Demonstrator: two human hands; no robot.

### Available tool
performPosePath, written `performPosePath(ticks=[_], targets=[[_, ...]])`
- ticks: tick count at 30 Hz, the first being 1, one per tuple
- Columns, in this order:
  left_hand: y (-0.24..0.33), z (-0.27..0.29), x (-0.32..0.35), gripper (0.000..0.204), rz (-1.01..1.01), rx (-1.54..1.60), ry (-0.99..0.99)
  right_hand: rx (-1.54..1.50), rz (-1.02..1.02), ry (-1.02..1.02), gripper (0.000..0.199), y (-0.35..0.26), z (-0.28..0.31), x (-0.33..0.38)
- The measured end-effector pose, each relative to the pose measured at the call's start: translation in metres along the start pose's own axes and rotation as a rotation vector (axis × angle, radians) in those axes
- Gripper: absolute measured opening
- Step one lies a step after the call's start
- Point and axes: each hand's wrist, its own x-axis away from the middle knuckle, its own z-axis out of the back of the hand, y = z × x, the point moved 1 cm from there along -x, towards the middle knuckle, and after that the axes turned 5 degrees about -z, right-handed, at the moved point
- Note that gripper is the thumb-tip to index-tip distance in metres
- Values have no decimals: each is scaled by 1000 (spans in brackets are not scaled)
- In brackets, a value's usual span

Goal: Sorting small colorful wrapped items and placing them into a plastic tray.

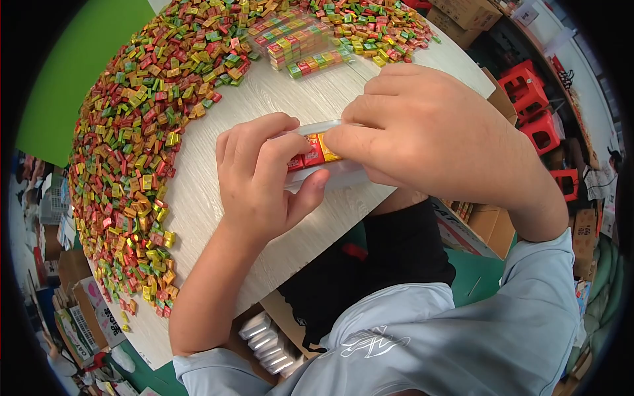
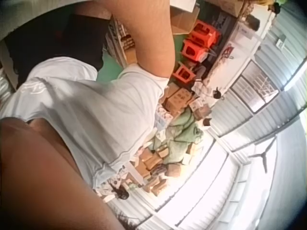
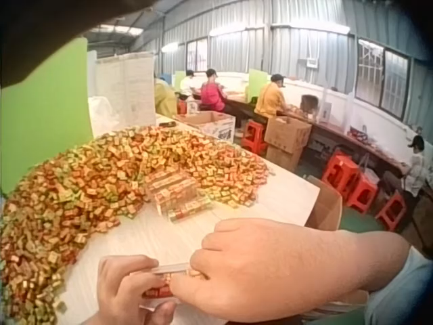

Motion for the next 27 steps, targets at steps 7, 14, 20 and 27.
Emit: performPosePath(ticks=[7,14,20,27], targets=[[3,3,0,33,-20,-31,-18,-9,26,19,34,5,-2,3],[3,5,-1,32,-28,-36,-30,-79,-54,39,22,8,-4,6],[8,4,-4,33,-48,-47,-62,-238,-98,261,23,23,5,6],[8,5,-5,37,-83,-81,-67,-294,-84,263,22,15,8,0]])
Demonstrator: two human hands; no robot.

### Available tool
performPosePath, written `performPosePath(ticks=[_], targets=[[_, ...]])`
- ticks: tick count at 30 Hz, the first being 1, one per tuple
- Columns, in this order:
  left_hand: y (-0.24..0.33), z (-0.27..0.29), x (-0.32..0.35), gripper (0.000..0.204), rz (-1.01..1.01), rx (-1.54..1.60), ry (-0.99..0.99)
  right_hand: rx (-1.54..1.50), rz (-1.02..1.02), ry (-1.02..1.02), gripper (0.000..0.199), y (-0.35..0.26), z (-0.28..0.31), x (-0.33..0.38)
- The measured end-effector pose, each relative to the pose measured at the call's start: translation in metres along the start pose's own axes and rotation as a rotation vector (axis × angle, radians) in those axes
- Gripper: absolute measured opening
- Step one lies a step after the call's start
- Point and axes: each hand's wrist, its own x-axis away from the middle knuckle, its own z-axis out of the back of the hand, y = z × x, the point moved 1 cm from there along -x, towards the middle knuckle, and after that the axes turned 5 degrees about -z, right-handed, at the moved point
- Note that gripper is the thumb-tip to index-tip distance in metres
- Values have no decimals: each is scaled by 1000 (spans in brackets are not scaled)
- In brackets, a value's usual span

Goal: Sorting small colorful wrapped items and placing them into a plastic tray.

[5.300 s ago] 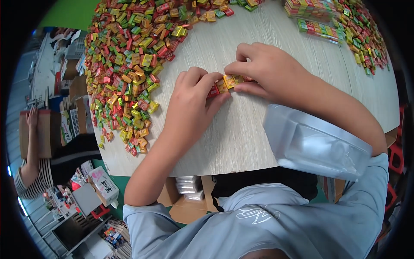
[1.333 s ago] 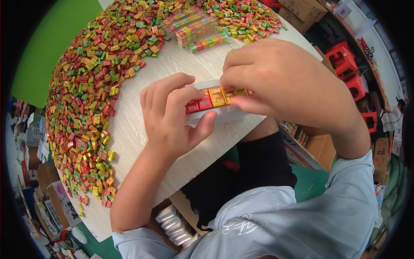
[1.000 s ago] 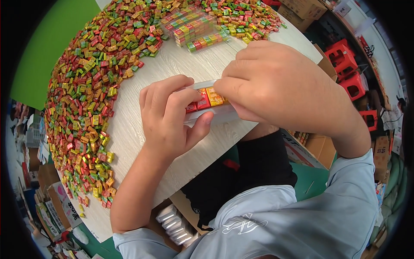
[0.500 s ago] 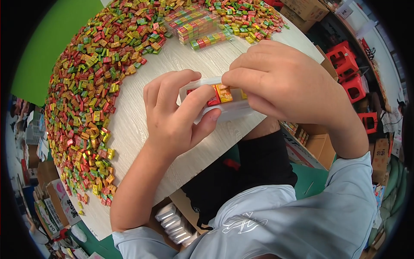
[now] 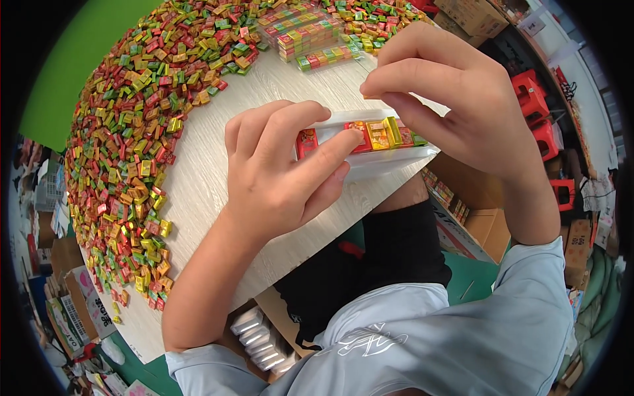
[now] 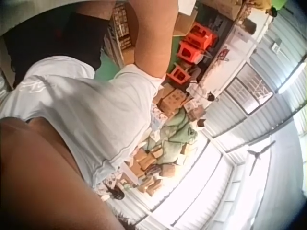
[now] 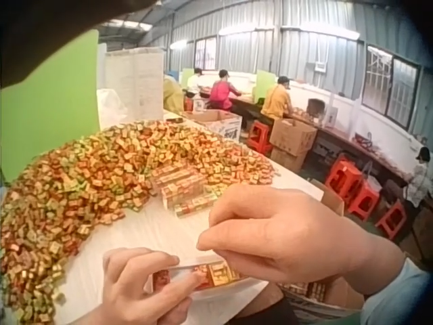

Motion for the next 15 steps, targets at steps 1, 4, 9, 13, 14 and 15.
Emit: performPosePath(ticks=[1,4,9,13,14,15], targets=[[-1,1,0,37,4,-1,1,28,-32,-38,23,-1,1,1],[-3,3,0,38,3,-16,-4,60,-46,-61,23,3,3,4],[-4,-1,0,42,-2,21,24,24,-55,-68,25,5,10,16],[-11,-3,4,47,-9,53,47,-108,-129,-18,28,-4,3,16],[-14,-5,7,49,-16,94,103,-148,-184,34,29,-7,-2,13],[-18,-6,11,53,-23,136,158,-150,-184,35,29,-10,-7,9]])
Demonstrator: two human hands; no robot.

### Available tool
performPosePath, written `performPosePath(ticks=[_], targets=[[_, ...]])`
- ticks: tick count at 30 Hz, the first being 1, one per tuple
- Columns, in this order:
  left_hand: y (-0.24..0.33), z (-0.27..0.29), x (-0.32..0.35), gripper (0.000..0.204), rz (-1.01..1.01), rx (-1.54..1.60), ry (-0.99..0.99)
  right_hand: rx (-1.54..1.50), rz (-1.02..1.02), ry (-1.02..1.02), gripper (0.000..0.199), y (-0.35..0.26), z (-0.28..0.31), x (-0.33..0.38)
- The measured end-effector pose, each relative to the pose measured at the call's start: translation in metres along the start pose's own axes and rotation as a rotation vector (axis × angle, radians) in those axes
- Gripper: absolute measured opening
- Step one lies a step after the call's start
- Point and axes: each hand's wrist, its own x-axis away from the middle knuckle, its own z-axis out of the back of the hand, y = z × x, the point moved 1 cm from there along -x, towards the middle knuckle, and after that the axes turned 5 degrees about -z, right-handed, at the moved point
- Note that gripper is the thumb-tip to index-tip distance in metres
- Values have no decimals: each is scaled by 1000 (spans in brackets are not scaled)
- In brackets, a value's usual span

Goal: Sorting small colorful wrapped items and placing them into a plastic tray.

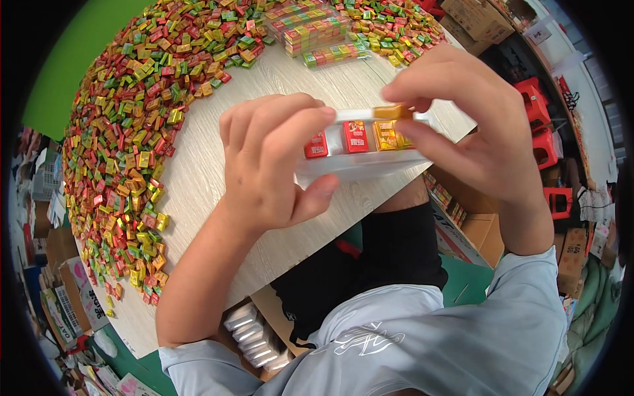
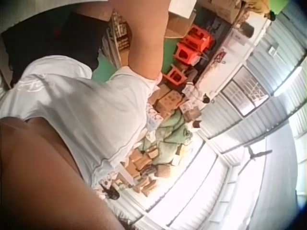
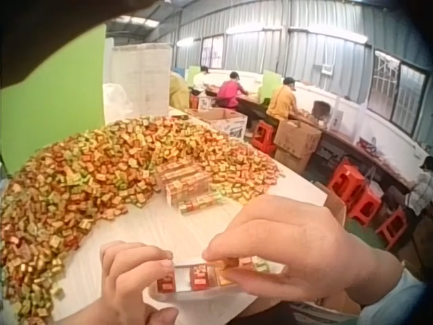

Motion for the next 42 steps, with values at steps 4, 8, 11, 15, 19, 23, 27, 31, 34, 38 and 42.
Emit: performPosePath(ticks=[4,8,11,15,19,23,27,31,34,38,42], targets=[[-11,-4,10,58,55,41,56,50,182,-13,26,-9,-21,-10],[-8,-3,8,56,33,5,15,89,209,-88,24,-12,-31,-14],[-5,-5,7,53,53,-6,10,110,200,-139,23,-15,-31,-14],[-5,-6,7,52,59,40,3,186,199,-158,22,-14,-29,-11],[-6,-6,6,51,62,37,5,198,174,-189,21,-16,-24,-10],[-4,-3,6,51,67,24,3,246,157,-152,21,-17,-5,-9],[0,-1,0,51,32,-6,-12,281,31,-184,20,4,17,7],[1,0,2,52,33,-20,-38,327,53,-246,18,12,18,15],[2,-3,4,52,37,-28,-49,284,61,-222,21,16,16,17],[10,-2,-2,46,30,-42,-71,283,66,-210,22,16,16,17],[30,4,-24,36,-42,-263,-134,255,110,-240,23,15,18,14]])
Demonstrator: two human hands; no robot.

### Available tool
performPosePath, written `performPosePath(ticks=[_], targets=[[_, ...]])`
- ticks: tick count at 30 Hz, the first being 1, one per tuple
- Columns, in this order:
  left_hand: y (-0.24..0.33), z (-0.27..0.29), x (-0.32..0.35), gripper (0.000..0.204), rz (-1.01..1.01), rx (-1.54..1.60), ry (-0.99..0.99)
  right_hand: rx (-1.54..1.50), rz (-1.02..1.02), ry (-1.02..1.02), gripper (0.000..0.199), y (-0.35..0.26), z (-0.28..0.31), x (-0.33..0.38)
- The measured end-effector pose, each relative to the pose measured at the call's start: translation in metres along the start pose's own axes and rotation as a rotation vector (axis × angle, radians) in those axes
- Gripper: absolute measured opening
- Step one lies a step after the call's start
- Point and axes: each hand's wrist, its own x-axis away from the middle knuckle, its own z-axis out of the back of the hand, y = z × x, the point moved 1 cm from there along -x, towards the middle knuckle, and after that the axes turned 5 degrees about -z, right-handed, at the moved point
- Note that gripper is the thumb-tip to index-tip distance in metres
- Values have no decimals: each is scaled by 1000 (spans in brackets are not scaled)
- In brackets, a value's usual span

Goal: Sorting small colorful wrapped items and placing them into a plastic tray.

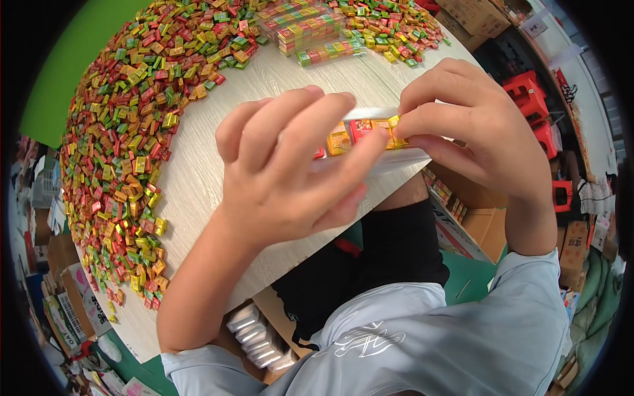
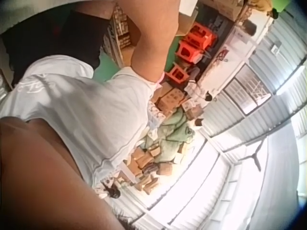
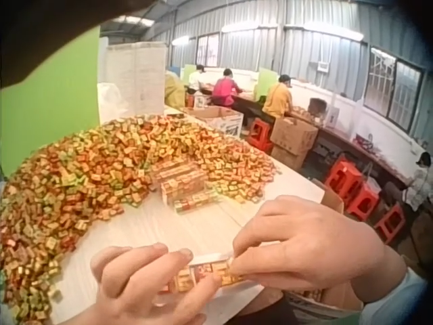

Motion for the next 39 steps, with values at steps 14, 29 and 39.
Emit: performPosePath(ticks=[14,29,39], targets=[[-4,-1,-2,47,16,147,-129,25,71,-30,24,2,-2,-7],[0,22,-27,39,217,321,-228,-143,-98,-23,37,0,-13,6],[-4,26,-32,36,210,284,-235,-119,-115,-105,34,2,-12,0]])
